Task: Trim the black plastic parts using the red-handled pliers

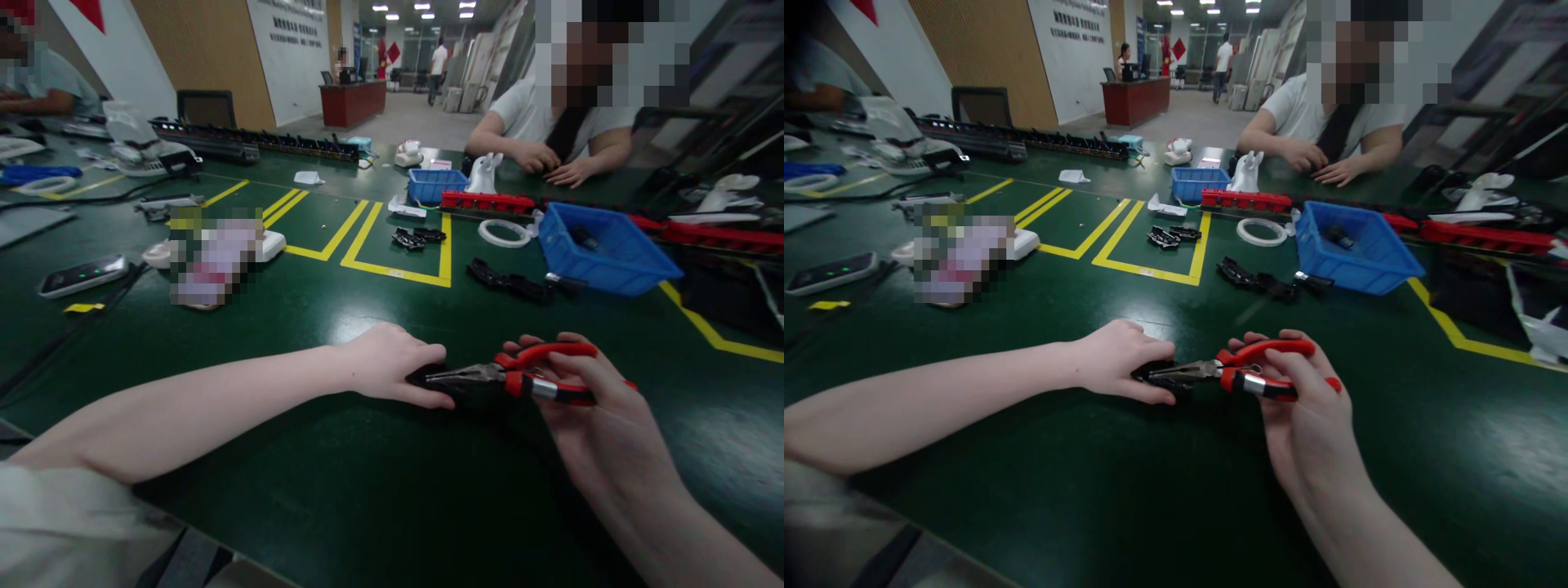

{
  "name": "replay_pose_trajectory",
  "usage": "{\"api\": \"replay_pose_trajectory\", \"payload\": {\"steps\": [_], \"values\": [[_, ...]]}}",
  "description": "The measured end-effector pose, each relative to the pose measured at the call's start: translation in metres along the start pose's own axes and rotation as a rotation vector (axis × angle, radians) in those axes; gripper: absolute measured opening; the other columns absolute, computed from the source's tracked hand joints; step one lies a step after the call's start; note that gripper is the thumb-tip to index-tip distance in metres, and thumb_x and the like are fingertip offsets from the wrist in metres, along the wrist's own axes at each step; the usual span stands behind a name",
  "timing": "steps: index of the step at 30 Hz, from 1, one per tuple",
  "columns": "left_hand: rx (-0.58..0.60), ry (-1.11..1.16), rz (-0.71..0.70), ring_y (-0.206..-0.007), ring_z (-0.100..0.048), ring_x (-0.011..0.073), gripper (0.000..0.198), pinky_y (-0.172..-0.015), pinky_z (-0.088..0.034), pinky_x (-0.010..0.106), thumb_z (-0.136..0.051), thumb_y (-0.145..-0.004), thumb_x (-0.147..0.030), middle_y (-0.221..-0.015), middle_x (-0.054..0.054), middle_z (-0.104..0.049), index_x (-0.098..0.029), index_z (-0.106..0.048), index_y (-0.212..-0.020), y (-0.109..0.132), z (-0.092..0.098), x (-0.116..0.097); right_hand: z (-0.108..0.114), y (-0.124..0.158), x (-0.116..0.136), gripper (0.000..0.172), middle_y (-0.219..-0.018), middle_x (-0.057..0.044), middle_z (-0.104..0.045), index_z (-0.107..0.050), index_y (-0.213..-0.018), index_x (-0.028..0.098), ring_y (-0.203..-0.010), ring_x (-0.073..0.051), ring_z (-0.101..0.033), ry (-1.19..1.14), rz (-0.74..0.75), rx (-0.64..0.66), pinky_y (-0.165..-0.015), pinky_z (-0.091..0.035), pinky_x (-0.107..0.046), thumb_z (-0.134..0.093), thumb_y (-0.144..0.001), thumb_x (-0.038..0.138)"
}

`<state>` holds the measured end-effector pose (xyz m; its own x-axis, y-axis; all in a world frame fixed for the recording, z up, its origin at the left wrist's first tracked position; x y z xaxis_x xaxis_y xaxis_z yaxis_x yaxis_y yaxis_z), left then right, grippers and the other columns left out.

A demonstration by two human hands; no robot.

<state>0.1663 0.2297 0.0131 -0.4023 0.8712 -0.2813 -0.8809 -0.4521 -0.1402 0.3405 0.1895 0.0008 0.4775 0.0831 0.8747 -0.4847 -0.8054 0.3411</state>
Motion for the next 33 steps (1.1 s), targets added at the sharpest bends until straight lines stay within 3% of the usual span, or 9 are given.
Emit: {"api": "replay_pose_trajectory", "payload": {"steps": [21,33], "values": [[0.017,0.003,0.01,-0.051,-0.052,0.013,0.049,-0.048,-0.027,0.024,-0.048,-0.091,-0.067,-0.062,-0.003,-0.057,-0.019,-0.058,-0.09,-0.0001,0.0009,-0.0002,0.0017,-0.0009,0.0056,0.027,-0.095,-0.004,-0.074,-0.064,-0.092,0.024,-0.094,-0.021,-0.073,0.041,0.014,0.004,-0.072,-0.063,-0.028,-0.064,-0.07,0.009],[-0.021,-0.002,-0.013,-0.05,-0.055,0.0132,0.052,-0.047,-0.028,0.024,-0.049,-0.088,-0.071,-0.064,-0.002,-0.061,-0.019,-0.057,-0.089,0.0,0.001,0.001,-0.0044,0.0037,-0.0007,0.026,-0.094,-0.004,-0.074,-0.064,-0.089,0.023,-0.087,-0.02,-0.073,0.071,-0.015,-0.047,-0.062,-0.063,-0.025,-0.058,-0.07,0.005]]}}
Point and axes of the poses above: each hand's wrist, its own y-axis away from the middle knuckle, its own z-axis out of the back of the hand, x = y × z, the point moved 9 cm from there along -y, towards the middle knuckle
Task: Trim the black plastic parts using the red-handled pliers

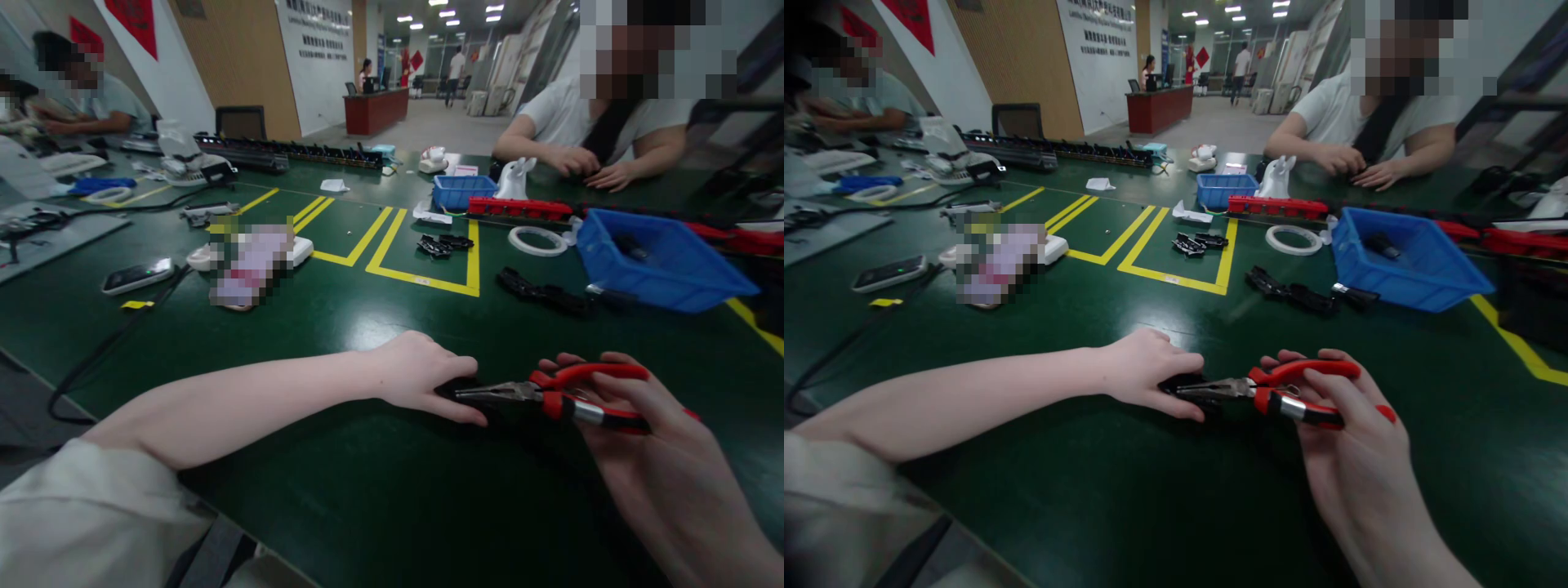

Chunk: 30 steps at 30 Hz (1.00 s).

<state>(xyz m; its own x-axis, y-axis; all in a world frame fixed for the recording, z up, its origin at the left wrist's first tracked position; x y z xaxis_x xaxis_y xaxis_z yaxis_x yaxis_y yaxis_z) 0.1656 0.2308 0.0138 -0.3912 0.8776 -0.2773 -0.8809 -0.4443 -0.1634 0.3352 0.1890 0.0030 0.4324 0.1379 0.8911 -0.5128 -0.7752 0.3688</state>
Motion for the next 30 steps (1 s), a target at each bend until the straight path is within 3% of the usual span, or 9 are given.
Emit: {"api": "replay_pose_trajectory", "payload": {"steps": [5,11,18,24,30], "values": [[0.0,0.026,-0.023,-0.05,-0.055,0.0129,0.051,-0.047,-0.028,0.023,-0.049,-0.089,-0.07,-0.066,-0.002,-0.062,-0.02,-0.055,-0.089,-0.0009,0.0,-0.0006,-0.0012,0.0022,0.0033,0.028,-0.094,-0.007,-0.074,-0.065,-0.086,0.019,-0.075,-0.015,-0.073,-0.002,-0.001,-0.04,-0.052,-0.058,-0.015,-0.056,-0.069,-0.001],[0.027,0.046,0.005,-0.05,-0.057,0.0141,0.053,-0.045,-0.026,0.024,-0.048,-0.088,-0.072,-0.062,-0.001,-0.061,-0.02,-0.056,-0.088,-0.0019,-0.0001,0.0015,-0.002,0.0027,0.0027,0.026,-0.098,-0.01,-0.073,-0.064,-0.084,0.018,-0.073,-0.017,-0.072,-0.009,-0.052,-0.079,-0.05,-0.058,-0.017,-0.054,-0.07,-0.001],[0.023,0.033,0.004,-0.053,-0.058,0.0142,0.051,-0.047,-0.028,0.025,-0.048,-0.09,-0.07,-0.068,-0.001,-0.064,-0.019,-0.056,-0.089,-0.0013,0.0021,-0.0001,0.0032,-0.0012,0.0058,0.024,-0.089,-0.009,-0.072,-0.064,-0.081,0.018,-0.065,-0.015,-0.07,-0.026,-0.059,-0.119,-0.043,-0.055,-0.014,-0.054,-0.07,0.0],[0.042,0.027,0.016,-0.054,-0.058,0.0142,0.054,-0.049,-0.03,0.025,-0.045,-0.09,-0.072,-0.07,0.0,-0.065,-0.019,-0.056,-0.09,-0.0015,-0.0015,0.0011,0.0019,-0.0001,0.0073,0.026,-0.089,-0.008,-0.072,-0.064,-0.083,0.018,-0.067,-0.015,-0.071,-0.041,-0.05,-0.099,-0.045,-0.056,-0.014,-0.053,-0.069,-0.002],[0.026,0.024,0.015,-0.052,-0.057,0.014,0.052,-0.047,-0.028,0.024,-0.048,-0.09,-0.07,-0.066,-0.001,-0.063,-0.019,-0.057,-0.089,-0.0011,0.0001,-0.0004,-0.0011,0.0022,0.0024,0.024,-0.086,-0.006,-0.072,-0.062,-0.082,0.021,-0.081,-0.019,-0.073,-0.014,-0.048,-0.069,-0.062,-0.063,-0.024,-0.054,-0.069,0.002]]}}
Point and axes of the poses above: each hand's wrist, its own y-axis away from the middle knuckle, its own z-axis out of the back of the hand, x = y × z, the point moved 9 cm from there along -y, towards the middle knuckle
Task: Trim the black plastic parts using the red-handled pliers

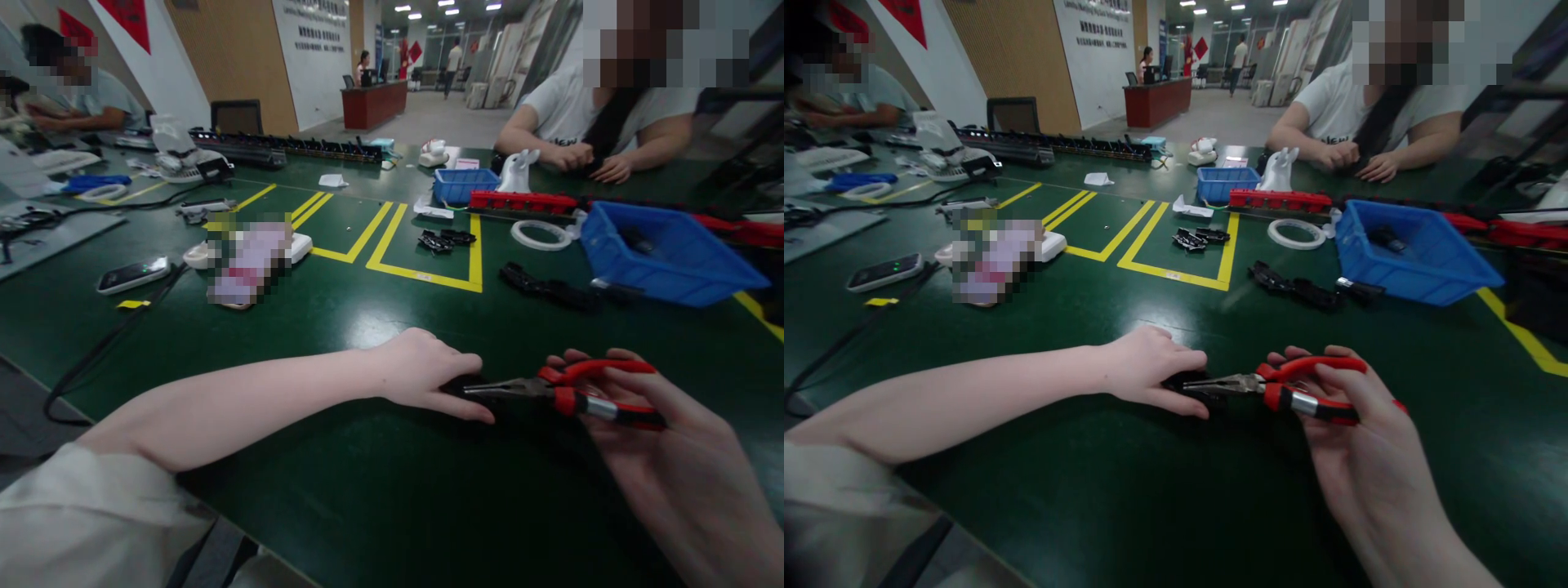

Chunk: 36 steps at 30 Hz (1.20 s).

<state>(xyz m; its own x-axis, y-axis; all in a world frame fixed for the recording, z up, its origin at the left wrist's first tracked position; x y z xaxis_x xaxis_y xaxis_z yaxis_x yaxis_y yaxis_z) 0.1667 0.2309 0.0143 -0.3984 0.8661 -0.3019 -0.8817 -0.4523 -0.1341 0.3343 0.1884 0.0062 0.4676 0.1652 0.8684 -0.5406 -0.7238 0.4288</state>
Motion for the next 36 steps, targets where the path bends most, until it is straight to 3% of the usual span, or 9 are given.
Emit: {"api": "replay_pose_trajectory", "payload": {"steps": [6,17,32,36], "values": [[0.005,-0.007,-0.003,-0.053,-0.057,0.0149,0.052,-0.049,-0.029,0.024,-0.047,-0.089,-0.071,-0.066,0.0,-0.063,-0.019,-0.058,-0.09,0.0006,0.0002,0.0001,0.0018,-0.0022,-0.0031,0.022,-0.088,-0.003,-0.073,-0.062,-0.082,0.025,-0.088,-0.019,-0.072,0.019,0.005,0.038,-0.07,-0.063,-0.027,-0.056,-0.072,0.007],[0.014,-0.009,0.002,-0.052,-0.055,0.0142,0.053,-0.048,-0.029,0.024,-0.046,-0.09,-0.071,-0.063,-0.001,-0.06,-0.019,-0.059,-0.092,0.0,-0.0008,0.0003,0.001,-0.0022,0.001,0.022,-0.088,-0.003,-0.072,-0.062,-0.083,0.024,-0.081,-0.018,-0.073,-0.012,0.025,0.039,-0.06,-0.062,-0.024,-0.055,-0.072,0.005],[0.03,-0.049,-0.012,-0.053,-0.053,0.0138,0.048,-0.05,-0.03,0.024,-0.048,-0.091,-0.066,-0.065,-0.001,-0.059,-0.019,-0.055,-0.087,0.0,-0.0006,-0.0057,0.0029,-0.0042,-0.0044,0.025,-0.087,-0.004,-0.074,-0.059,-0.092,0.02,-0.083,-0.021,-0.074,-0.054,0.011,0.083,-0.072,-0.063,-0.033,-0.062,-0.071,0.006],[0.047,-0.037,-0.009,-0.052,-0.052,0.0132,0.048,-0.051,-0.031,0.023,-0.047,-0.092,-0.066,-0.066,-0.001,-0.06,-0.019,-0.054,-0.086,-0.0005,-0.0009,-0.0065,0.0022,-0.0053,-0.0049,0.025,-0.086,-0.005,-0.074,-0.059,-0.092,0.019,-0.083,-0.021,-0.074,-0.065,0.009,0.106,-0.069,-0.063,-0.03,-0.062,-0.071,0.006]]}}
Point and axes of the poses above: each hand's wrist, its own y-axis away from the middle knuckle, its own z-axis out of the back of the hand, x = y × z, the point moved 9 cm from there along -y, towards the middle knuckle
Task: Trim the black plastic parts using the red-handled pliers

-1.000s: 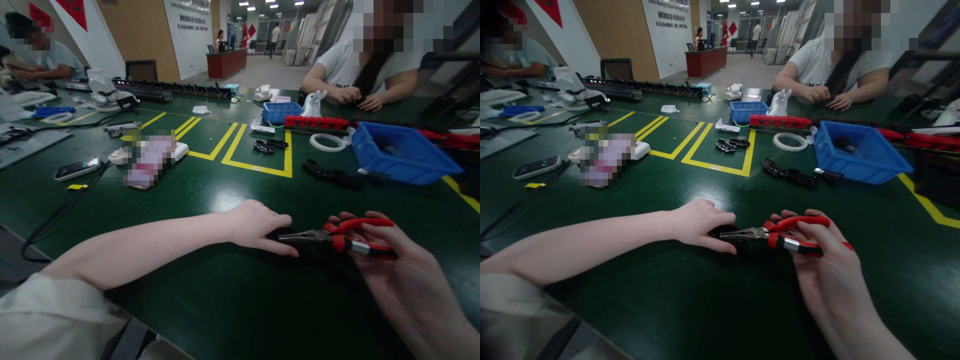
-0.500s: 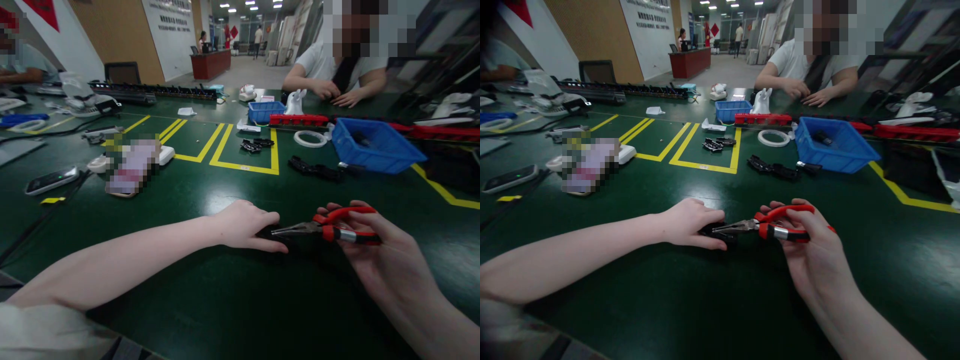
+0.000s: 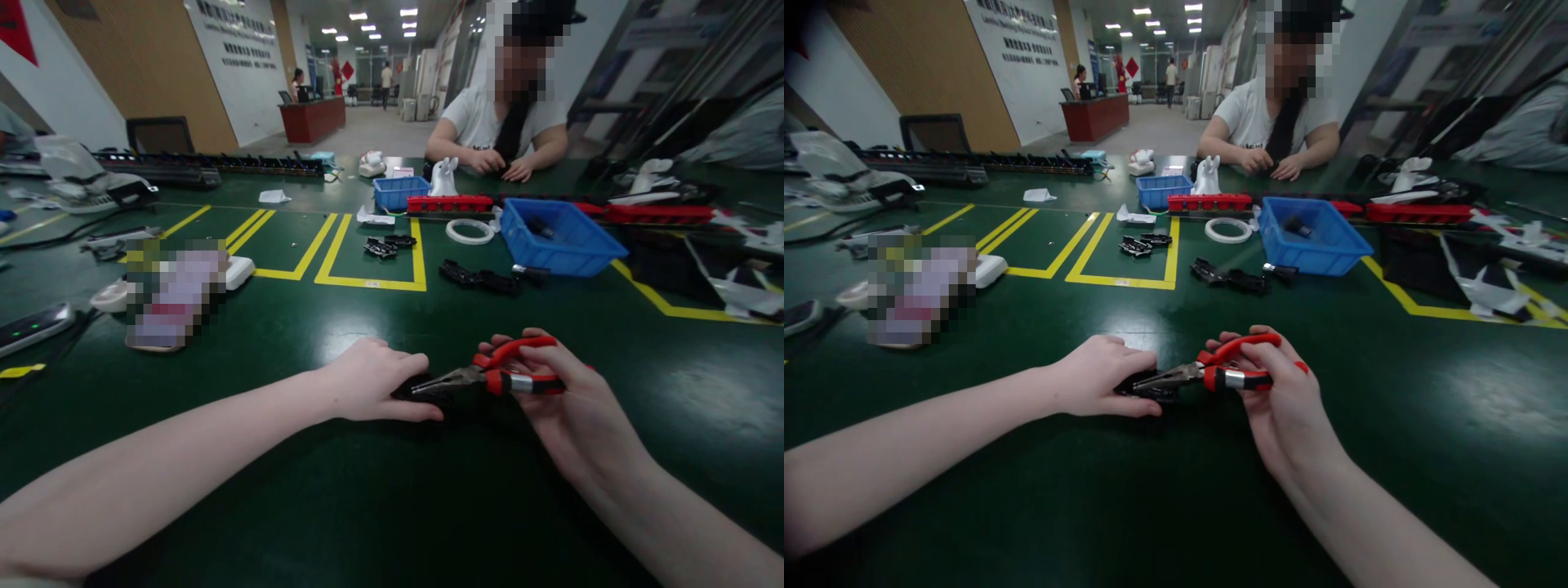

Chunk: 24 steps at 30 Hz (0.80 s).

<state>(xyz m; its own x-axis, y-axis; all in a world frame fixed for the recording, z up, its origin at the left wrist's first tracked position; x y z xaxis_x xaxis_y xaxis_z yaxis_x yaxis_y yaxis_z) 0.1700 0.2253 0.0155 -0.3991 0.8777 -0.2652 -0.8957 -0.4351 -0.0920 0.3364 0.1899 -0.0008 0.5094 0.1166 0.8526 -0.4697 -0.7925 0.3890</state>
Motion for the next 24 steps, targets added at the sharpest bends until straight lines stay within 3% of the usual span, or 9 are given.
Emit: {"api": "replay_pose_trajectory", "payload": {"steps": [24], "values": [[0.055,-0.033,0.015,-0.056,-0.055,0.0143,0.046,-0.053,-0.032,0.024,-0.047,-0.092,-0.064,-0.068,-0.001,-0.06,-0.019,-0.054,-0.089,-0.0006,-0.0047,-0.0016,0.0021,-0.0043,-0.0042,0.021,-0.085,-0.006,-0.074,-0.057,-0.094,0.02,-0.084,-0.024,-0.075,0.005,-0.014,0.061,-0.066,-0.063,-0.029,-0.06,-0.077,0.008]]}}
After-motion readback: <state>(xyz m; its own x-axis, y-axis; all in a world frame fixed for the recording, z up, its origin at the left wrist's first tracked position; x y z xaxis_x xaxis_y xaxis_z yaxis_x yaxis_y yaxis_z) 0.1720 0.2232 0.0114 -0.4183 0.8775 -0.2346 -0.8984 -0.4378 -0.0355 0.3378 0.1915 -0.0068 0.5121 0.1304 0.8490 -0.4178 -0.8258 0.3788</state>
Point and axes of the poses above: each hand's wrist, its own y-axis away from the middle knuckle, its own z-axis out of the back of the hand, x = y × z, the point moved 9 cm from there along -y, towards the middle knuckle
